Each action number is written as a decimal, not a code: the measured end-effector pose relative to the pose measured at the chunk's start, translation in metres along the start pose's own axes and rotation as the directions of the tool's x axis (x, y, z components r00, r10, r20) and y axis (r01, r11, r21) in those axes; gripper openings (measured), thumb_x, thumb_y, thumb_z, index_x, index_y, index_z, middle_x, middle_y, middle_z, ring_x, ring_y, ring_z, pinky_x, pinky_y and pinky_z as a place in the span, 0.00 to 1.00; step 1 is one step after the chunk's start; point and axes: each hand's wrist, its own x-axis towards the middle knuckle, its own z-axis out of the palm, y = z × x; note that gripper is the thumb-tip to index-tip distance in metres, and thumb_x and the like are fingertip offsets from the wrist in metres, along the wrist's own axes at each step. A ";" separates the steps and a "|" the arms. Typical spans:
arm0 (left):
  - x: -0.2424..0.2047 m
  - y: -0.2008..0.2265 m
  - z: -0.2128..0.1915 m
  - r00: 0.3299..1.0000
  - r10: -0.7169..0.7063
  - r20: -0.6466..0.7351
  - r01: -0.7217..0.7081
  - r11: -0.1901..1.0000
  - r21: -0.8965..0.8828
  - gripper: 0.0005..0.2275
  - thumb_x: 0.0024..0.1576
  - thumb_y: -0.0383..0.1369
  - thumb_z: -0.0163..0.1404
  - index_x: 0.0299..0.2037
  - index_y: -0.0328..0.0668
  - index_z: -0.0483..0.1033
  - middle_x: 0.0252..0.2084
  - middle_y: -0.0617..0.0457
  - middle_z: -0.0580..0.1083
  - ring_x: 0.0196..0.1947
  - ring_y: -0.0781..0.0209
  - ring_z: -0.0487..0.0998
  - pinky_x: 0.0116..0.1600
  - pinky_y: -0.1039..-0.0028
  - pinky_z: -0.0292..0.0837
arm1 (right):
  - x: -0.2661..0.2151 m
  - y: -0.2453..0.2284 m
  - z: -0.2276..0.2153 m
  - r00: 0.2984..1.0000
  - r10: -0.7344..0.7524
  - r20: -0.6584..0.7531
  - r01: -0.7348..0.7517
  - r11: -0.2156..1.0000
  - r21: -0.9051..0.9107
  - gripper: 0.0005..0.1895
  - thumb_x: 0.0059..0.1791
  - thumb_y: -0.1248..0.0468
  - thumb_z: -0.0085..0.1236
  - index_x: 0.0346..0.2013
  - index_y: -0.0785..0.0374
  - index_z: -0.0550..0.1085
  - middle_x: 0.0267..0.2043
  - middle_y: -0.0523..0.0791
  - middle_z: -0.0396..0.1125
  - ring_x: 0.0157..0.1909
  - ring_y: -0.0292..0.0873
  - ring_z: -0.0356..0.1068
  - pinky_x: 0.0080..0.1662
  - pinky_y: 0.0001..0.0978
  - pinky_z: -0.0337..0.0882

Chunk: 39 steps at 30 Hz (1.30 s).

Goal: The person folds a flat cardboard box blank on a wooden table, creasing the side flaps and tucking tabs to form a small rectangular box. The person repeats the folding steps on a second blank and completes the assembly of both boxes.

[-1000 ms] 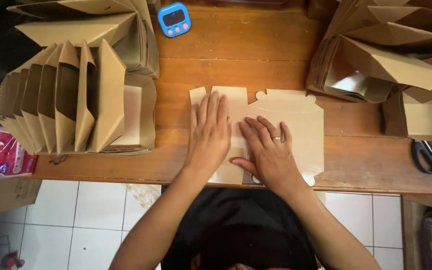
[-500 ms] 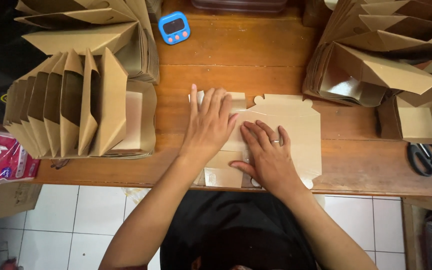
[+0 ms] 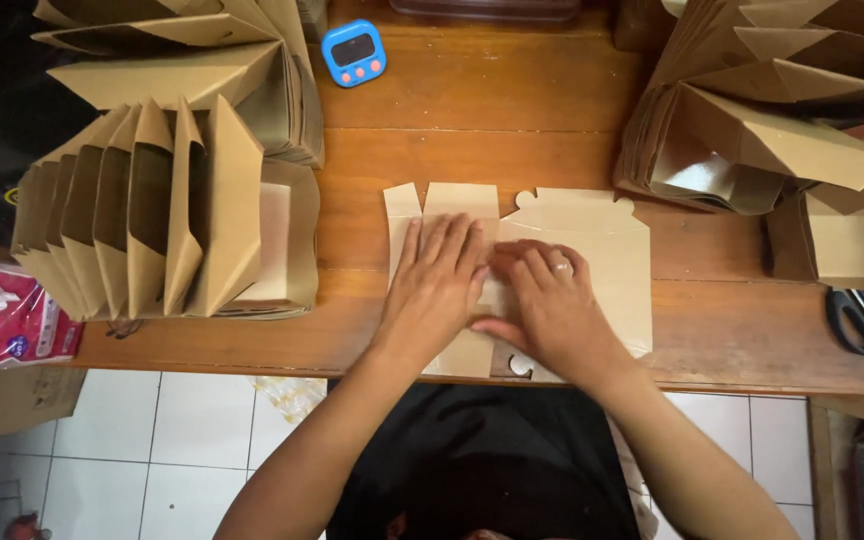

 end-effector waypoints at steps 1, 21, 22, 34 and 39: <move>0.000 -0.001 -0.003 1.000 0.000 0.000 0.000 1.000 0.000 0.19 0.61 0.38 0.43 0.58 0.33 0.69 0.58 0.37 0.69 0.62 0.43 0.66 0.67 0.46 0.50 | 0.006 0.005 -0.002 1.000 0.000 0.000 0.000 1.000 0.001 0.39 0.41 0.31 0.52 0.53 0.56 0.68 0.50 0.42 0.63 0.59 0.46 0.60 0.60 0.50 0.59; 0.010 -0.051 -0.005 0.954 -0.294 -0.059 0.296 0.955 0.032 0.26 0.58 0.36 0.46 0.64 0.26 0.59 0.59 0.35 0.64 0.62 0.39 0.63 0.67 0.44 0.51 | 0.034 0.001 0.009 0.941 -0.010 0.339 0.060 0.989 -0.138 0.59 0.33 0.27 0.56 0.69 0.54 0.53 0.68 0.44 0.49 0.73 0.44 0.46 0.64 0.63 0.51; 0.011 -0.052 -0.005 0.954 -0.292 -0.063 0.294 0.955 0.032 0.26 0.58 0.36 0.46 0.64 0.26 0.59 0.59 0.35 0.64 0.62 0.39 0.63 0.67 0.44 0.51 | 0.035 0.002 0.010 0.942 -0.009 0.336 0.059 0.988 -0.140 0.59 0.33 0.27 0.56 0.69 0.54 0.53 0.68 0.44 0.49 0.73 0.44 0.46 0.64 0.63 0.51; -0.008 -0.043 -0.022 0.973 -0.062 -0.223 0.076 0.996 0.052 0.10 0.61 0.39 0.47 0.38 0.40 0.74 0.38 0.49 0.72 0.44 0.52 0.76 0.63 0.54 0.63 | 0.030 0.004 0.017 0.952 -0.006 0.306 0.050 0.989 -0.136 0.60 0.32 0.26 0.54 0.69 0.54 0.53 0.68 0.45 0.51 0.73 0.44 0.45 0.64 0.60 0.53; -0.008 -0.027 -0.039 0.978 -0.194 -0.075 0.193 0.981 -0.031 0.22 0.62 0.42 0.43 0.60 0.31 0.67 0.49 0.40 0.73 0.53 0.46 0.74 0.65 0.50 0.57 | 0.030 0.004 0.016 0.954 -0.008 0.300 0.052 0.989 -0.137 0.60 0.33 0.26 0.53 0.70 0.54 0.52 0.68 0.45 0.50 0.74 0.44 0.44 0.64 0.59 0.53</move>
